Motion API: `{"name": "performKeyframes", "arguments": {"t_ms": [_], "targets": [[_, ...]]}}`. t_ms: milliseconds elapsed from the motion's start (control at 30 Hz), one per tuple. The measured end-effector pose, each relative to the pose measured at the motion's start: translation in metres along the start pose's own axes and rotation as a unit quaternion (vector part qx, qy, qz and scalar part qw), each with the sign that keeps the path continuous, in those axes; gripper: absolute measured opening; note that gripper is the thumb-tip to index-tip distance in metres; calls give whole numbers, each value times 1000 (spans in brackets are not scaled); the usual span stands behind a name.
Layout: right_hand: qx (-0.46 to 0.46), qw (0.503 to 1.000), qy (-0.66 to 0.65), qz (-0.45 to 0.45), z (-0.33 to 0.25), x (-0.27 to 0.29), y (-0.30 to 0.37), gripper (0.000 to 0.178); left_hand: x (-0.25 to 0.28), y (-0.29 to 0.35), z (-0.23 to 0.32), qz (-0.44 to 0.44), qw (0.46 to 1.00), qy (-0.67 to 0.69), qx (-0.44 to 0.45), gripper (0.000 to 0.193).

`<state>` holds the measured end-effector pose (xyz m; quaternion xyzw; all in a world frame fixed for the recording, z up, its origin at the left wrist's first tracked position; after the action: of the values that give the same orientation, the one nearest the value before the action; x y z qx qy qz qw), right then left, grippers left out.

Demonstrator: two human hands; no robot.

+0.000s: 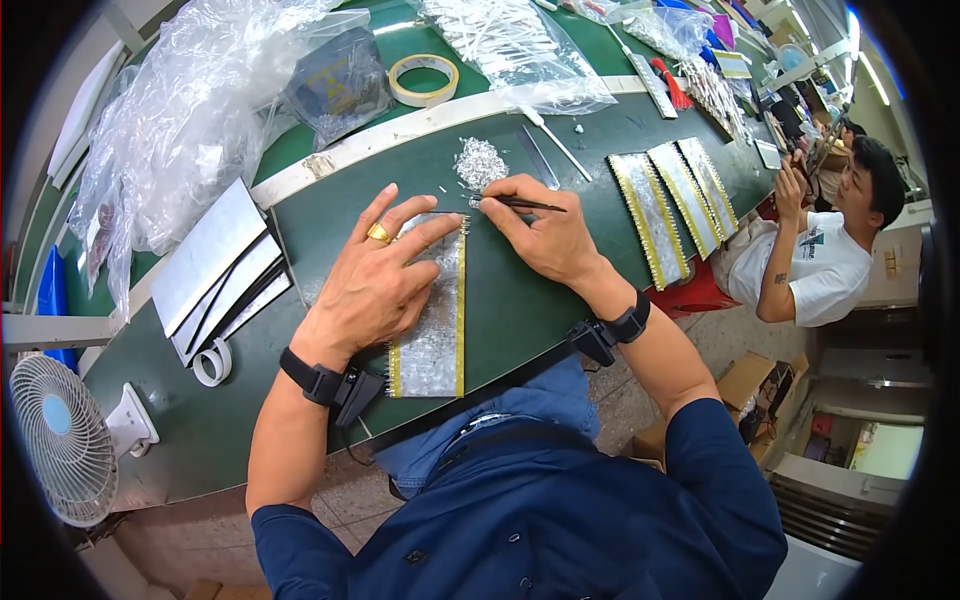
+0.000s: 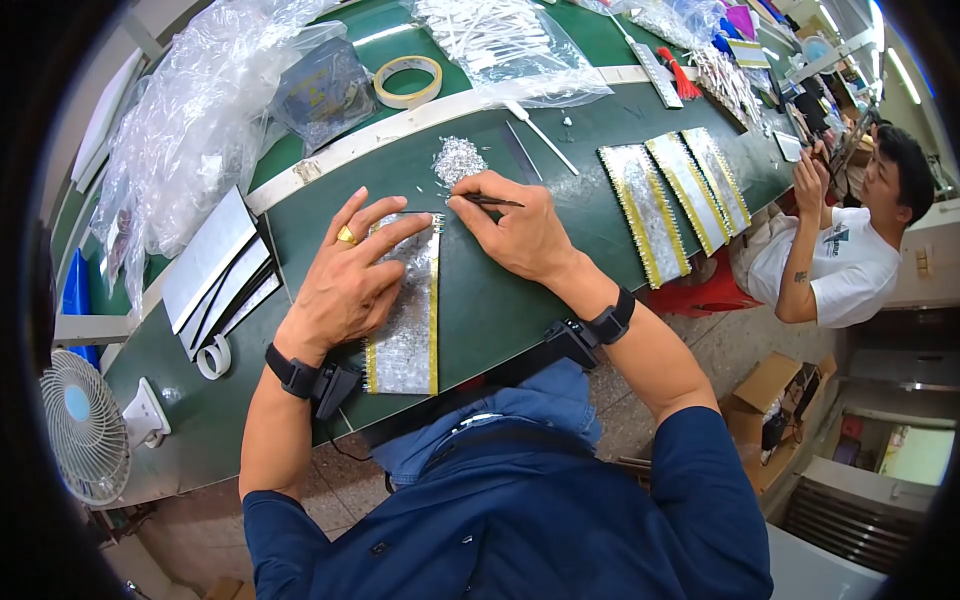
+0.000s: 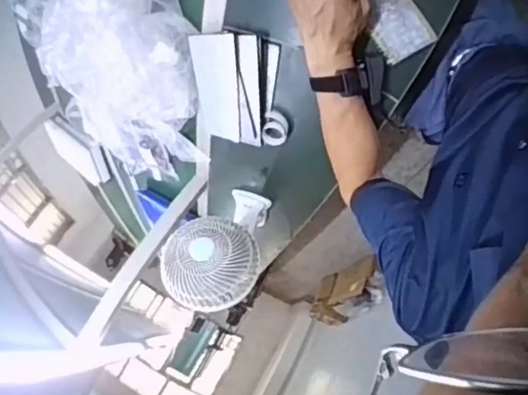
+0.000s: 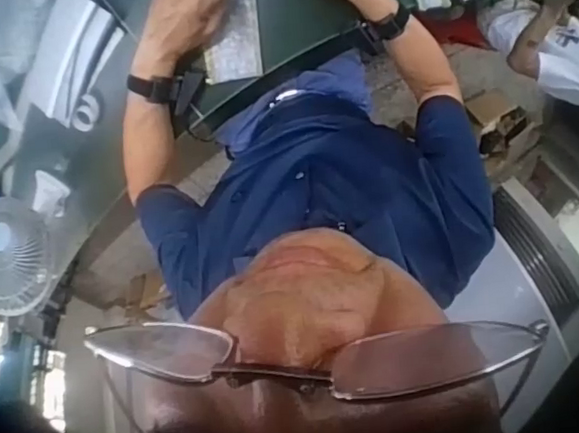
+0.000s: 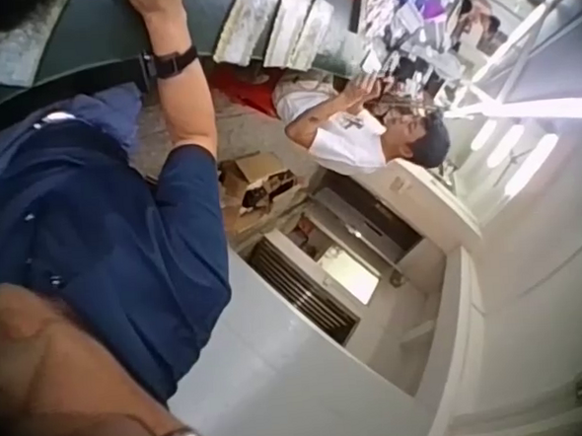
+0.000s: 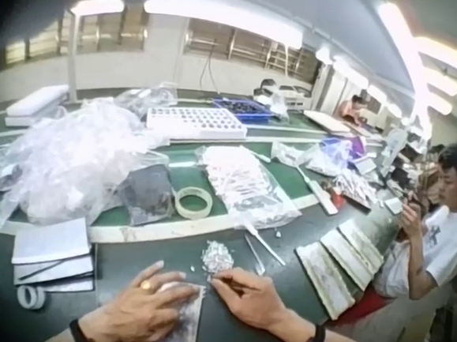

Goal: The person picks up small components with tweezers and places them onto a rectangular metal plate. After repeating this, they fasten a belt around their waist and return to placing more components onto the plate.

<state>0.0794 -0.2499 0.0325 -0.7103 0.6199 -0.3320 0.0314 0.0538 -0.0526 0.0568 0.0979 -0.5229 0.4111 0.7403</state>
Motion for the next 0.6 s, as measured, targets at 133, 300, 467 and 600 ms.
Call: {"name": "performKeyframes", "arguments": {"t_ms": [133, 300, 467, 600], "targets": [[-8, 1000, -4, -4, 2, -1, -1, 17, -1, 1, 0, -1, 1000, -2, 2, 16], [41, 998, 38, -24, -9, 1, 9, 17, 1, 0, 0, 0, 1000, -5, 5, 11], [281, 952, 101, -61, -48, -1, 32, 21, 2, -2, 0, 1, 1000, 0, 2, 9], [322, 933, 129, -99, -57, -10, 35, 26, 2, -1, 1, 8, 1000, -7, 2, 9]]}}
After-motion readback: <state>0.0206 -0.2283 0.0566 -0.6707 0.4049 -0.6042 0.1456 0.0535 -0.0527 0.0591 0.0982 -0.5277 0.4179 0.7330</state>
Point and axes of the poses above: each hand's wrist, its own y-axis away from the middle knuckle, its own x-axis out of the back of the hand, z = x × y, the point moved 8 cm from there along -y, towards the middle knuckle, and after that the axes turned 14 degrees about x, right-handed, at the moved point
